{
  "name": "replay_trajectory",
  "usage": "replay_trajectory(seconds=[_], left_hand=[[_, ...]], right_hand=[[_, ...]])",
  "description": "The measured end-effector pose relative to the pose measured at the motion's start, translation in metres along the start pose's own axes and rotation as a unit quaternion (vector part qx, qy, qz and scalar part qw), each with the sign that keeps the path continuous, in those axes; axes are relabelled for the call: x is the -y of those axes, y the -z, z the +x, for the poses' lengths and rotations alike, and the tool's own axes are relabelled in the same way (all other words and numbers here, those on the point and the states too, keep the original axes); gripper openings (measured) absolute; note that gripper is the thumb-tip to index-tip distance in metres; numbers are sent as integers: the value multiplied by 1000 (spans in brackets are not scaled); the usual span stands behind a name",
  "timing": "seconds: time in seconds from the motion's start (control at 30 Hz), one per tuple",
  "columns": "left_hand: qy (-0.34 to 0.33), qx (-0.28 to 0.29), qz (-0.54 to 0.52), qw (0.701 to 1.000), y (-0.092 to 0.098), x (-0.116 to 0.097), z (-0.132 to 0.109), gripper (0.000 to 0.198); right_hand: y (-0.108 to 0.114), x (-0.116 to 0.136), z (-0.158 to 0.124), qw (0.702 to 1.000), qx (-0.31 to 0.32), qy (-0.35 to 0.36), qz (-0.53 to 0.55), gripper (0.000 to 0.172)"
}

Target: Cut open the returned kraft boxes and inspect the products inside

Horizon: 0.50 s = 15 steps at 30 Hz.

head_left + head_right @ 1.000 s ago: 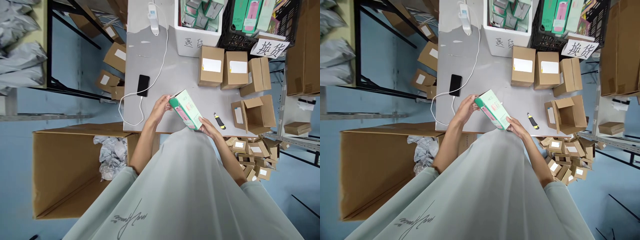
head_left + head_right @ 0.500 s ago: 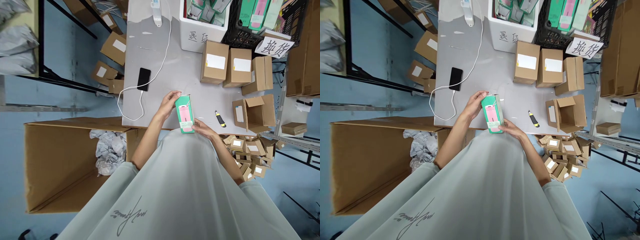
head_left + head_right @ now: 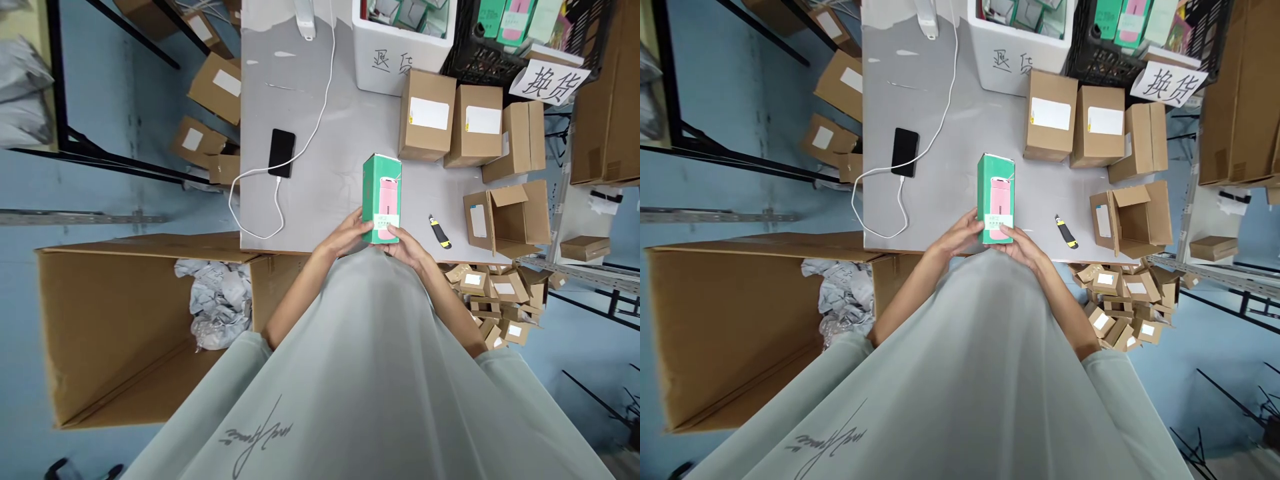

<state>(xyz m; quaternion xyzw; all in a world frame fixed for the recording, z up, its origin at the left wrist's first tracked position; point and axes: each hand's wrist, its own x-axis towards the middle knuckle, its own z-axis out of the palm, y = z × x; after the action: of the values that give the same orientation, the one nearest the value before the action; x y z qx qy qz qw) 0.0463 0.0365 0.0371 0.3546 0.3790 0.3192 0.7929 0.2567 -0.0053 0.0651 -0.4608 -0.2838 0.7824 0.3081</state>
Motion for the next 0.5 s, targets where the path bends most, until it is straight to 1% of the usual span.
replay_trajectory(seconds=[0.03,0.1,0.17,0.2,0.23,0.3,0.37,0.4,0.43,0.5], left_hand=[[6,7,-6,1000,-3,3,-2,99],[7,0,-22,1000,-8,7,-5,94],[0,-25,-35,999,-10,9,-5,92],[-6,-42,-36,998,-9,9,-5,92],[-10,-60,-33,998,-8,9,-5,92],[-15,-94,-9,995,-4,9,-6,93],[-16,-116,32,993,-2,9,-6,92],[-18,-123,57,991,-2,10,-7,92],[-22,-126,84,988,-4,10,-7,93],[-36,-122,132,983,-10,13,-7,97]], right_hand=[[0,1,1,1000,3,1,-6,83],[3,1,2,1000,14,-1,-21,86],[9,2,3,998,16,-2,-56,89],[14,2,3,996,8,3,-88,90],[20,2,4,992,-12,13,-128,91],[32,5,7,975,-79,50,-202,99],[43,10,10,956,-145,93,-236,114],[45,14,12,951,-162,111,-240,121],[47,18,14,948,-166,124,-242,126],[44,29,19,945,-156,143,-249,129]])
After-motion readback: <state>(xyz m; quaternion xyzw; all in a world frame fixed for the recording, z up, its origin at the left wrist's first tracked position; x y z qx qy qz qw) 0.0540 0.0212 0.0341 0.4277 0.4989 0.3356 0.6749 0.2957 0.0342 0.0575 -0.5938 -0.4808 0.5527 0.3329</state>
